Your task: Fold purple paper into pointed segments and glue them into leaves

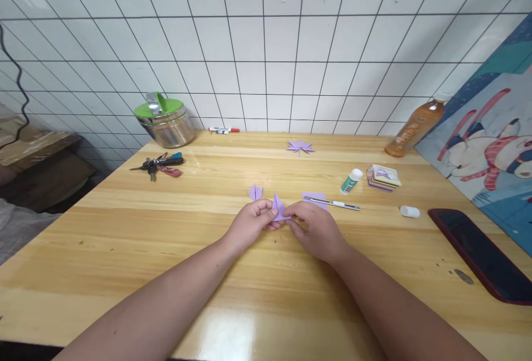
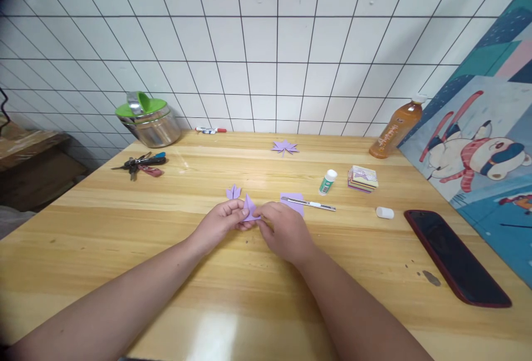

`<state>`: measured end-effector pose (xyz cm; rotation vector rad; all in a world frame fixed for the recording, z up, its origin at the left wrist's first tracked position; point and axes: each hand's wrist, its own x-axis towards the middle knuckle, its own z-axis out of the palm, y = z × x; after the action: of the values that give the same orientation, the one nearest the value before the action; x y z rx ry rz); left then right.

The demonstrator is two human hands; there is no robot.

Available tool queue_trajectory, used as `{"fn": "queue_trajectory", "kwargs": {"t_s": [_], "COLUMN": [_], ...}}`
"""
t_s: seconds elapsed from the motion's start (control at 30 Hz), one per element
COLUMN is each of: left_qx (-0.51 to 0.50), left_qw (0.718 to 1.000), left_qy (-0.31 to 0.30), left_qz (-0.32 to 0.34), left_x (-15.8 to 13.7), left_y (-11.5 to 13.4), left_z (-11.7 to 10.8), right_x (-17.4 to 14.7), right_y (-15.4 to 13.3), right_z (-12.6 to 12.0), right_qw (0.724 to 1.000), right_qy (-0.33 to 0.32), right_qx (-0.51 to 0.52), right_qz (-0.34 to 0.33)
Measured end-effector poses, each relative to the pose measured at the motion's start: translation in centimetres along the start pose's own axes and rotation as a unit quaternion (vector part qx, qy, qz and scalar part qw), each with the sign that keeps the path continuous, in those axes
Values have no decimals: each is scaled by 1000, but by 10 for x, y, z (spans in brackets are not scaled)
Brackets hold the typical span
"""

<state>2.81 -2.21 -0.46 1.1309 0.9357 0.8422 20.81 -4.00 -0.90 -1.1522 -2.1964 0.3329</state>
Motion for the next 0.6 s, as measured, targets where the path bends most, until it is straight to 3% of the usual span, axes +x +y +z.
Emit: {"fn": "queue_trajectory", "kwargs": {"t_s": [0.33,0.6], "left_qx": [-1,24], "left_qw": [1000,1000], "left_qy": [-4,-4], "left_qz": [-6,11], "left_x": [1,1], "left_y": [-2,-4], "left_z": [-1,-2], "right_x": [0,2], "right_y": [-3,0], "right_z": [-2,-3], "right_qw": [999,1000], "right_qy": [15,-12], "right_qx": [-1,-4], "right_qz": [45,15]}}
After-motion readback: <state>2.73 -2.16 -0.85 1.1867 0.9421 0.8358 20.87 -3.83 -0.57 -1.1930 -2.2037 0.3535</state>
